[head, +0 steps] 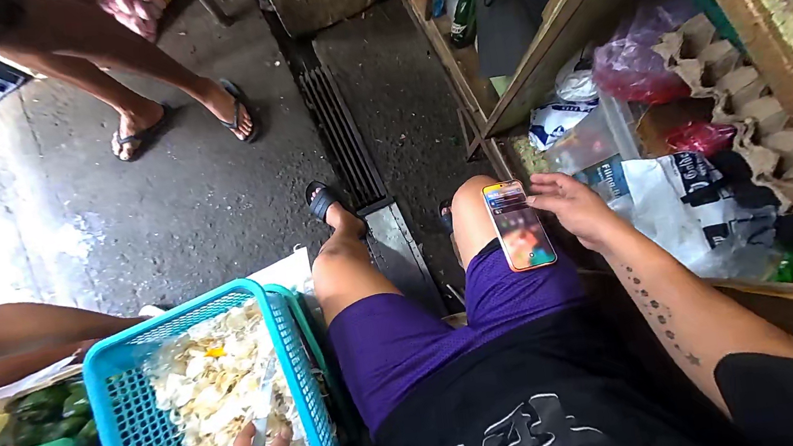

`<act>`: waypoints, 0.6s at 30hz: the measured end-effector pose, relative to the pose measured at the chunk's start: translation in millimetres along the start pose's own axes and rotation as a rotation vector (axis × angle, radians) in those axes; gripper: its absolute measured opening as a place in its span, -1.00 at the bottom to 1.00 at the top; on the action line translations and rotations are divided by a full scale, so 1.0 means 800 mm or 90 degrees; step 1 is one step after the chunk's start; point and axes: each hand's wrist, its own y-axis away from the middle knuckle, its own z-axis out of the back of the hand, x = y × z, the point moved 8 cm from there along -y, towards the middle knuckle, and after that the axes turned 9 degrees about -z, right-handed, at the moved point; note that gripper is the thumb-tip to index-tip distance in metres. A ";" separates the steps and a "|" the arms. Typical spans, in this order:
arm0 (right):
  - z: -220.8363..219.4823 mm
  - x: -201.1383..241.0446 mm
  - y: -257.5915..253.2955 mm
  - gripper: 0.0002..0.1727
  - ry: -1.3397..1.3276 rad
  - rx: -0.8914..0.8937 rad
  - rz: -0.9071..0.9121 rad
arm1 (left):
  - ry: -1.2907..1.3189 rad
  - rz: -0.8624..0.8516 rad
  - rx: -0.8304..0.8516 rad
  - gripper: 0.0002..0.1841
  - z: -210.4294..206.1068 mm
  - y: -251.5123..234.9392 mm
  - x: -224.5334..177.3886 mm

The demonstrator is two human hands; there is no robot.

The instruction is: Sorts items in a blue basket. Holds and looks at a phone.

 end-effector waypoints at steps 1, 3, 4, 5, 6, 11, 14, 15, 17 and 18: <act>-0.004 -0.002 0.001 -0.36 -0.012 0.008 0.010 | -0.002 -0.004 -0.002 -0.32 0.000 0.000 -0.001; -0.011 -0.004 0.005 -0.34 -0.027 0.015 0.037 | -0.011 -0.010 -0.002 -0.31 -0.002 -0.002 0.000; -0.014 -0.005 0.007 -0.33 -0.034 0.019 0.048 | -0.017 -0.007 0.001 -0.30 -0.003 -0.002 0.000; -0.016 -0.006 0.008 -0.33 -0.041 0.018 0.055 | -0.023 -0.003 0.004 -0.30 -0.004 -0.002 -0.001; -0.017 -0.008 0.008 -0.33 -0.050 0.016 0.060 | -0.026 0.000 0.006 -0.29 -0.004 -0.002 -0.001; -0.016 -0.018 0.009 -0.41 -0.104 -0.001 0.042 | -0.012 -0.008 -0.006 -0.31 -0.002 0.000 -0.002; -0.014 -0.020 0.008 -0.43 -0.120 -0.011 0.029 | -0.029 -0.015 0.001 -0.31 -0.003 -0.001 -0.003; -0.014 -0.019 0.007 -0.43 -0.121 -0.011 0.027 | -0.034 -0.014 0.001 -0.31 -0.003 -0.001 -0.003; -0.015 -0.016 0.008 -0.42 -0.113 0.004 0.032 | -0.036 -0.009 -0.002 -0.31 -0.002 0.001 -0.003; -0.017 -0.015 0.011 -0.38 -0.100 0.022 0.042 | -0.031 -0.005 -0.003 -0.32 -0.002 0.002 -0.002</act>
